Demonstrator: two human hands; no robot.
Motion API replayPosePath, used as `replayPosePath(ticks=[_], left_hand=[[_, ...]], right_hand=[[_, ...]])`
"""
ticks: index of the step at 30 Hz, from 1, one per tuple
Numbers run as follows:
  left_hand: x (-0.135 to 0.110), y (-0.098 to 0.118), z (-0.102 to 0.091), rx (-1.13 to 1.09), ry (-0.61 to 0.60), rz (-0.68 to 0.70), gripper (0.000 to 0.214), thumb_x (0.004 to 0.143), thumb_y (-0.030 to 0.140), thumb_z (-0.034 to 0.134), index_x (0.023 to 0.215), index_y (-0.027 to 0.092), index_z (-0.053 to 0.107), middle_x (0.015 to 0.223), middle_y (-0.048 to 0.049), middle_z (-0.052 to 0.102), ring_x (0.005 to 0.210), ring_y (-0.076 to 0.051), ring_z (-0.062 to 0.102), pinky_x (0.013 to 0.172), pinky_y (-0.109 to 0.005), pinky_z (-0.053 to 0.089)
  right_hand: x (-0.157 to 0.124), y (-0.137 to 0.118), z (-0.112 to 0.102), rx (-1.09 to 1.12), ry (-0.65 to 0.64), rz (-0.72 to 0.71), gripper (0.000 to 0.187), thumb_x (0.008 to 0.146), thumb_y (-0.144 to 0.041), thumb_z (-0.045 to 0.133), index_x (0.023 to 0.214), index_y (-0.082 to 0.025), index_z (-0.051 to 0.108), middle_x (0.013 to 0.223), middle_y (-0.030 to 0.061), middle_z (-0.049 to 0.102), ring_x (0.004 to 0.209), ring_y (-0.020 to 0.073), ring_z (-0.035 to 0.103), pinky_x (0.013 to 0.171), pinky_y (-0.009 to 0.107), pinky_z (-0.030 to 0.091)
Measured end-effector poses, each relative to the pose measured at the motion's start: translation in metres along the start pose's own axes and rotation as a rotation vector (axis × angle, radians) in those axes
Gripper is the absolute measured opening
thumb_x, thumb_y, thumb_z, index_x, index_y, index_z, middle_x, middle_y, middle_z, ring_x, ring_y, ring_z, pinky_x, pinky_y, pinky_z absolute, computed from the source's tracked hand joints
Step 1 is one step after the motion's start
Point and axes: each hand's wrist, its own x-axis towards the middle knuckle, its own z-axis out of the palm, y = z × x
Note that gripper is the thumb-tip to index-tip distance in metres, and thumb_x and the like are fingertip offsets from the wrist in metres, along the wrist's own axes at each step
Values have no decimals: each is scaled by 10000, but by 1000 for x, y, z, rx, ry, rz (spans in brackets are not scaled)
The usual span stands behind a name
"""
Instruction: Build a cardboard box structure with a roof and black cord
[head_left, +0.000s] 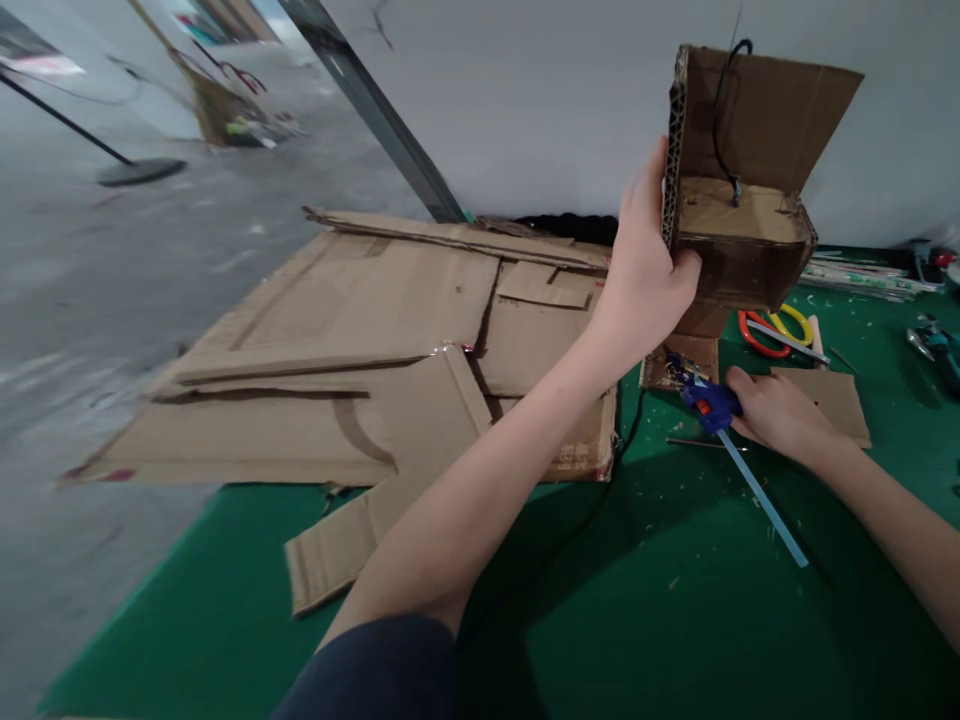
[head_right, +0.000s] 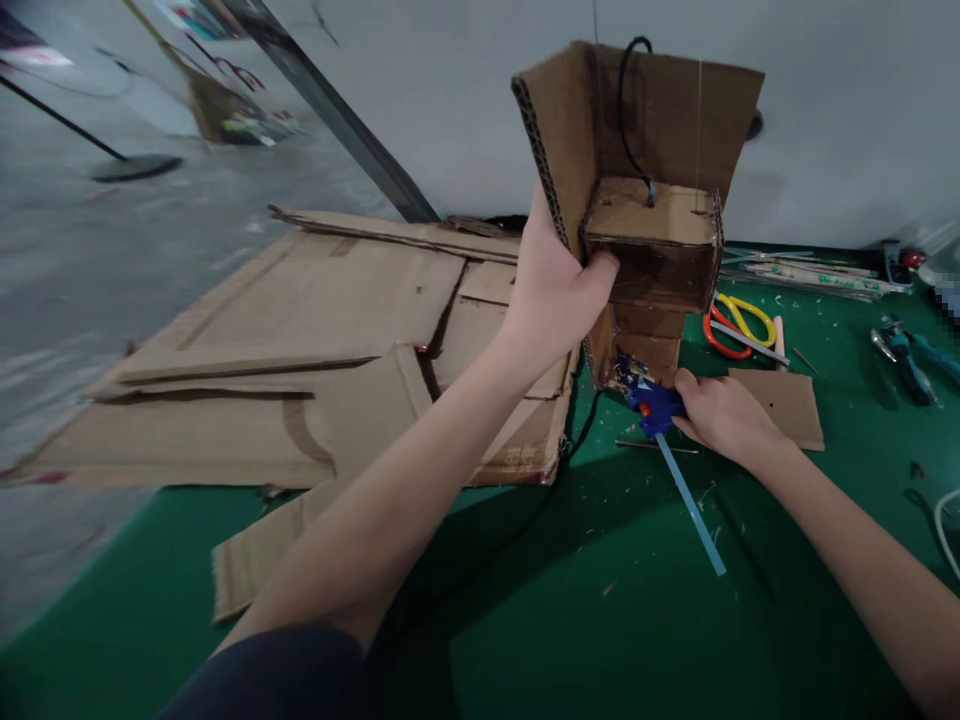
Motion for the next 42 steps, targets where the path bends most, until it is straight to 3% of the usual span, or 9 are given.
replayPosePath(ticks=[10, 16, 30, 42], left_hand=[[1, 6, 0, 79, 26, 6, 694, 832, 197, 489, 1456, 275, 196, 1520, -57, 377, 1487, -242, 262, 1258, -405, 238], [2, -2, 0, 40, 23, 44, 725, 839, 199, 509, 1472, 337, 183, 1484, -18, 438, 1492, -219, 249, 1268, -404, 216], [1, -3, 0, 36, 11, 52, 723, 860, 190, 490, 1490, 321, 161, 1501, -11, 431, 1505, -208, 217, 1277, -390, 188], [1, 3, -1, -3, 25, 24, 767, 802, 173, 513, 1480, 327, 191, 1485, -4, 455, 1495, -205, 243, 1269, -393, 226]], right_hand=[[0, 3, 6, 10, 27, -20, 225, 904, -321, 479, 1028, -134, 493, 679, 84, 655, 603, 230, 610, 538, 297, 237], [1, -1, 0, -5, -32, 5, 213, 892, -312, 509, 1033, -154, 499, 726, 87, 678, 630, 227, 639, 528, 286, 254], [4, -5, -8, -41, -141, 28, 269, 896, -325, 502, 1092, -143, 525, 802, 133, 711, 718, 271, 688, 547, 297, 363], [1, -3, -4, -32, -76, -29, 377, 878, -298, 524, 1227, -157, 514, 816, 104, 713, 701, 245, 673, 553, 290, 307]])
